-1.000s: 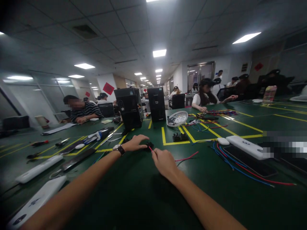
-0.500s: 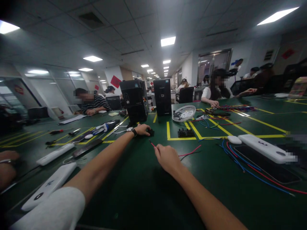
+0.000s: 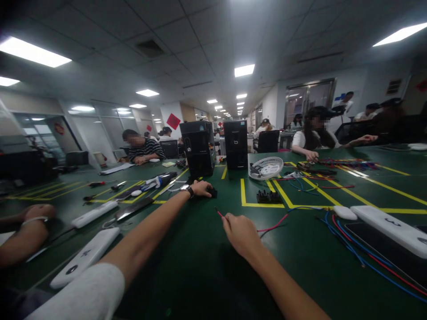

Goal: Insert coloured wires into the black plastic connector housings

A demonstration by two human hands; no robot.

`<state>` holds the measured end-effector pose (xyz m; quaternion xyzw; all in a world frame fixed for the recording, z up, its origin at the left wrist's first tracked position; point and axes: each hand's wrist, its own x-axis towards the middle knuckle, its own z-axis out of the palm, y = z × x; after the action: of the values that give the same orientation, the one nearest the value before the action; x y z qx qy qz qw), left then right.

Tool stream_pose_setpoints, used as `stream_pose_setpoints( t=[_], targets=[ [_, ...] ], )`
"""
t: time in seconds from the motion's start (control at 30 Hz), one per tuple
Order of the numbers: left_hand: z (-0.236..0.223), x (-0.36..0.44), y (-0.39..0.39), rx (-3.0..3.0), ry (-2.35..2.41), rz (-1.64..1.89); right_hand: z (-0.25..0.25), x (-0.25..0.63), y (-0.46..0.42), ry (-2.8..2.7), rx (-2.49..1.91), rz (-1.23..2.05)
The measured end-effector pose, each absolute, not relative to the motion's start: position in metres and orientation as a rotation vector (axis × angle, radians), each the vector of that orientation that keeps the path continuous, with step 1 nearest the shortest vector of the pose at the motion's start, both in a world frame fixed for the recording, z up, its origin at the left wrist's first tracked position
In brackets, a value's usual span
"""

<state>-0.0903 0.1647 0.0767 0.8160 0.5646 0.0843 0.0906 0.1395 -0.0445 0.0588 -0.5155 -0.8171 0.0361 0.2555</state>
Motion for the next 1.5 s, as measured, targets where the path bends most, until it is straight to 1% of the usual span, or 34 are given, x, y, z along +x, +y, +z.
stream_pose_setpoints(
  t=[0.2, 0.7, 0.87, 1.0, 1.1, 1.13, 1.2, 1.27, 1.33, 1.4, 1.5],
  targets=[
    [0.074, -0.096, 0.16, 2.39, 1.685, 0.33, 0.058, 0.139, -0.044, -2.24, -1.392, 0.107],
    [0.079, -0.099, 0.146, 2.379, 1.66, 0.351, 0.062, 0.135, -0.049, -2.25, -1.404, 0.106],
    [0.088, -0.098, 0.137, 2.383, 1.596, 0.465, 0.064, 0.135, -0.05, -2.254, -1.406, 0.152],
    [0.107, -0.095, 0.113, 2.415, 1.456, 0.744, 0.065, 0.137, -0.048, -2.123, -1.296, 0.359],
    [0.118, -0.087, 0.069, 2.434, 1.279, 0.895, 0.076, 0.135, -0.048, -1.891, -1.114, 0.742],
    [0.119, -0.083, 0.049, 2.441, 1.174, 0.902, 0.083, 0.132, -0.048, -1.807, -1.033, 0.9],
    [0.118, -0.073, 0.002, 2.331, 0.783, 0.881, 0.106, 0.123, -0.053, -1.67, -0.85, 1.178],
    [0.113, -0.061, -0.046, 2.145, 0.546, 0.889, 0.134, 0.112, -0.059, -1.595, -0.685, 1.343],
    [0.106, -0.052, -0.088, 1.922, 0.407, 0.89, 0.161, 0.099, -0.064, -1.583, -0.581, 1.411],
    [0.099, -0.05, -0.119, 1.626, 0.369, 0.9, 0.179, 0.086, -0.067, -1.619, -0.517, 1.404],
    [0.092, -0.063, -0.15, 1.272, 0.463, 0.949, 0.183, 0.066, -0.066, -1.627, -0.509, 1.354]
  ],
)
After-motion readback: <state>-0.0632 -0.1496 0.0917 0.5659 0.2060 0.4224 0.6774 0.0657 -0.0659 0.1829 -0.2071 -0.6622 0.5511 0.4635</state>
